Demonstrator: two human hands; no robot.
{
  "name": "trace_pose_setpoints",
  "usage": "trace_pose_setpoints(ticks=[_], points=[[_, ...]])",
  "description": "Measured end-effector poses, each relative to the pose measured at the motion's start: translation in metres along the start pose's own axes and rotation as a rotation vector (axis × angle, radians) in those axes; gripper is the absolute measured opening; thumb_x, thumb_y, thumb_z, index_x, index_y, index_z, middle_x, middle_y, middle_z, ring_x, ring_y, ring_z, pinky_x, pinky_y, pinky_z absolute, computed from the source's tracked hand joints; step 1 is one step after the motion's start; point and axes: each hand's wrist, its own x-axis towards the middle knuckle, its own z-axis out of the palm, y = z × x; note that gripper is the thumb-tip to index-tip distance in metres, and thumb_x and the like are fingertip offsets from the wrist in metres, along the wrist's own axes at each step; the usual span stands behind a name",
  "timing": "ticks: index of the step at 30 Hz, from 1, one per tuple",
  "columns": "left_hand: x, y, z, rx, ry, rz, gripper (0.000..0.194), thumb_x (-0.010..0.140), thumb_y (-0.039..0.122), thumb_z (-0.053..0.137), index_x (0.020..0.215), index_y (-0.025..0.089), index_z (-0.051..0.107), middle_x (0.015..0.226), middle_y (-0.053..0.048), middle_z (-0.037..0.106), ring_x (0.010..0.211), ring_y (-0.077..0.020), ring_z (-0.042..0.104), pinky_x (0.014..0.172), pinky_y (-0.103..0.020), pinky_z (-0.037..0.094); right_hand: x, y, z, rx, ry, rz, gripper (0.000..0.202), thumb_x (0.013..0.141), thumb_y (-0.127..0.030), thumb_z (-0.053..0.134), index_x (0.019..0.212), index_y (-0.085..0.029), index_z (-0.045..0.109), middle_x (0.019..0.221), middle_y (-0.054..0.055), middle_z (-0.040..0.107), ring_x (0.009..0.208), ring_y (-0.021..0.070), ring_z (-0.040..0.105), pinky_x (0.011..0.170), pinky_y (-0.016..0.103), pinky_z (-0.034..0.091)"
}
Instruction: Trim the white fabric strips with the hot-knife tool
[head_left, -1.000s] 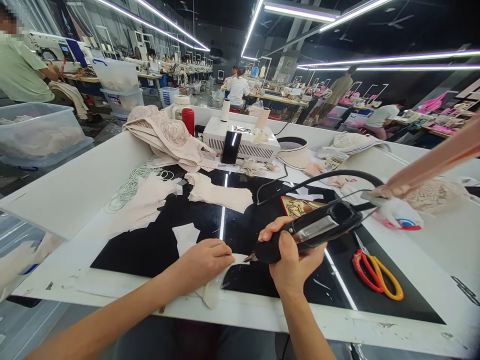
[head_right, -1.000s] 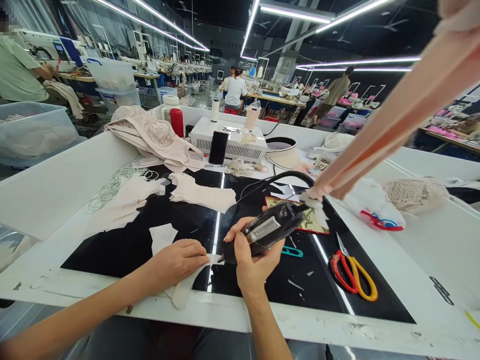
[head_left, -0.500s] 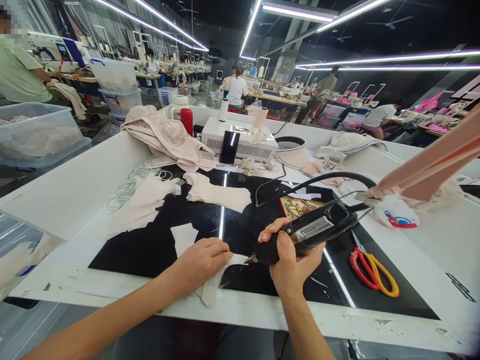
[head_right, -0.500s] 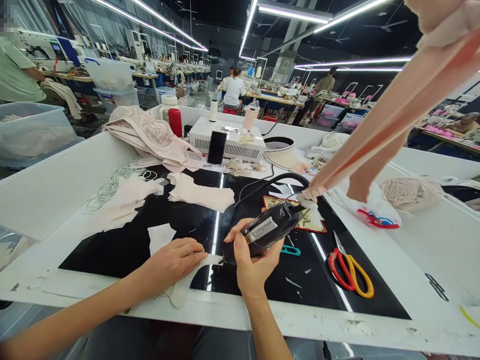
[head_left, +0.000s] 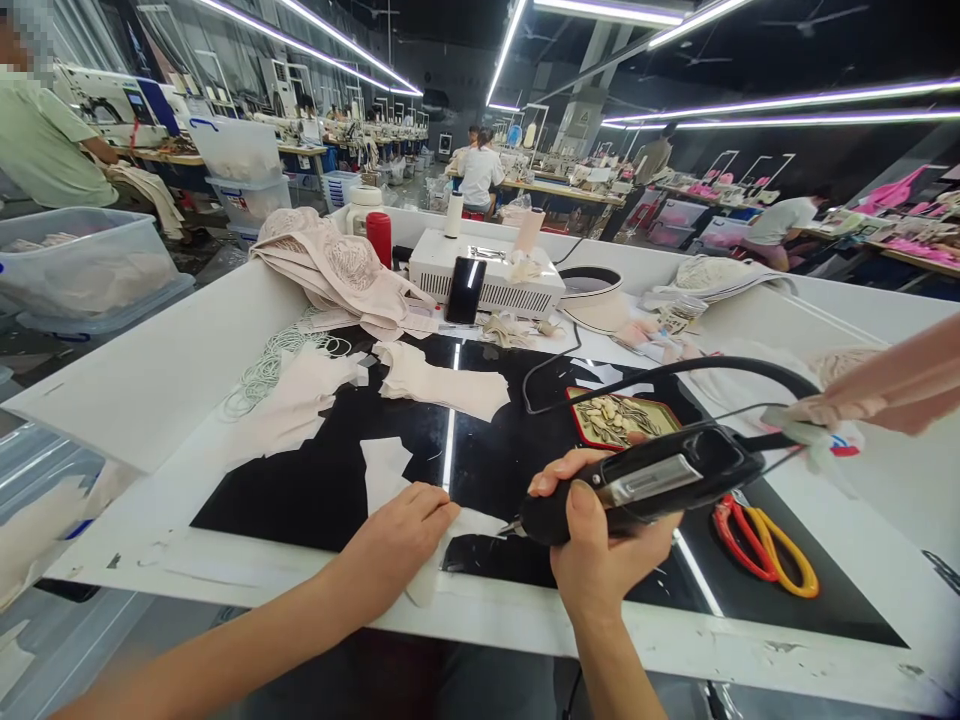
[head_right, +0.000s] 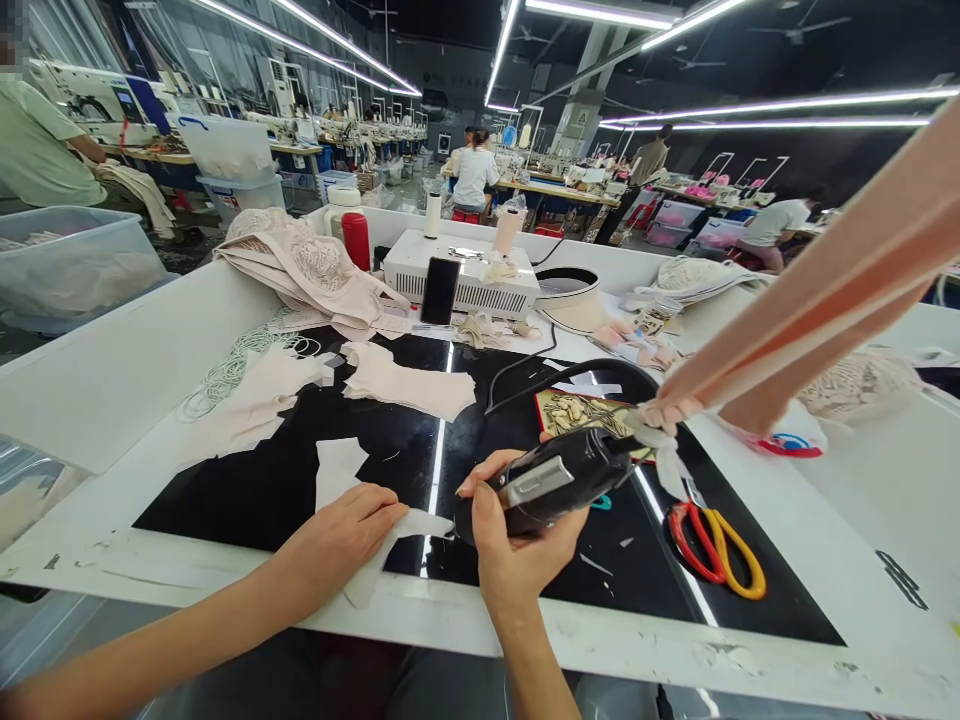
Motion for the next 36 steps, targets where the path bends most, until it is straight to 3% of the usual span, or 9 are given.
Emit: trace_pose_setpoints(ticks=[10, 17, 21, 24, 26, 31, 36], points=[[-0.002, -0.001, -0.008, 0.033, 0.002, 0.046, 0.038, 0.087, -0.010, 0.046, 0.116, 0.012, 0.058, 0.111, -0.009, 0.068, 0.101, -0.0220, 0.069, 0.090, -0.033, 0.063, -0.004, -0.005, 0.000, -0.012, -0.005, 0.006, 0.051, 0.087, -0.019, 0.076, 0.130, -0.031, 0.052, 0.083, -0.005, 0.069, 0.059, 0.0137, 0.065, 0.058, 0.033, 0.059], [-0.003, 0.009, 0.000, 0.254, 0.073, 0.067, 0.036, 0.088, -0.008, 0.041, 0.114, 0.010, 0.058, 0.103, -0.011, 0.072, 0.090, -0.0228, 0.072, 0.072, -0.031, 0.060, -0.010, -0.012, 0.003, -0.025, 0.003, -0.013, 0.049, 0.087, -0.020, 0.077, 0.128, -0.031, 0.054, 0.083, -0.005, 0.069, 0.060, 0.0138, 0.066, 0.057, 0.032, 0.059], [-0.005, 0.022, 0.003, 0.307, 0.035, 0.023, 0.025, 0.098, 0.017, 0.063, 0.121, 0.010, 0.059, 0.104, -0.011, 0.071, 0.095, -0.0262, 0.072, 0.069, -0.033, 0.060, -0.014, -0.014, 0.004, -0.013, 0.006, -0.001, 0.053, 0.087, -0.020, 0.078, 0.131, -0.029, 0.052, 0.083, -0.004, 0.069, 0.060, 0.0143, 0.066, 0.057, 0.032, 0.058], [-0.005, 0.031, 0.002, 0.321, 0.000, -0.006, 0.056, 0.086, 0.045, 0.085, 0.125, 0.014, 0.060, 0.111, -0.013, 0.071, 0.102, -0.0298, 0.071, 0.073, -0.036, 0.062, -0.016, -0.015, 0.003, -0.004, 0.006, 0.018, 0.054, 0.087, -0.019, 0.078, 0.132, -0.029, 0.051, 0.084, -0.003, 0.069, 0.061, 0.0142, 0.066, 0.058, 0.032, 0.058], [-0.005, 0.036, 0.000, 0.325, -0.020, -0.024, 0.070, 0.078, 0.057, 0.088, 0.129, 0.017, 0.060, 0.115, -0.014, 0.071, 0.105, -0.0305, 0.070, 0.077, -0.037, 0.062, -0.017, -0.015, 0.003, -0.001, 0.002, 0.021, 0.054, 0.087, -0.018, 0.078, 0.133, -0.029, 0.051, 0.084, -0.003, 0.069, 0.061, 0.0139, 0.066, 0.058, 0.032, 0.058], [-0.005, 0.043, -0.003, 0.356, -0.084, -0.032, 0.074, 0.078, 0.064, 0.085, 0.132, 0.019, 0.061, 0.120, -0.018, 0.071, 0.110, -0.0322, 0.070, 0.085, -0.039, 0.062, -0.017, -0.016, 0.001, -0.001, -0.022, 0.020, 0.058, 0.088, -0.016, 0.076, 0.138, -0.029, 0.050, 0.085, -0.004, 0.068, 0.062, 0.0138, 0.066, 0.059, 0.032, 0.059], [-0.008, 0.044, 0.001, 0.362, -0.061, -0.038, 0.079, 0.076, 0.065, 0.085, 0.134, 0.018, 0.060, 0.123, -0.021, 0.070, 0.114, -0.0346, 0.070, 0.091, -0.042, 0.061, -0.014, -0.016, 0.002, 0.004, -0.032, 0.023, 0.054, 0.088, -0.018, 0.076, 0.134, -0.030, 0.052, 0.084, -0.004, 0.069, 0.060, 0.0142, 0.066, 0.058, 0.033, 0.059]])
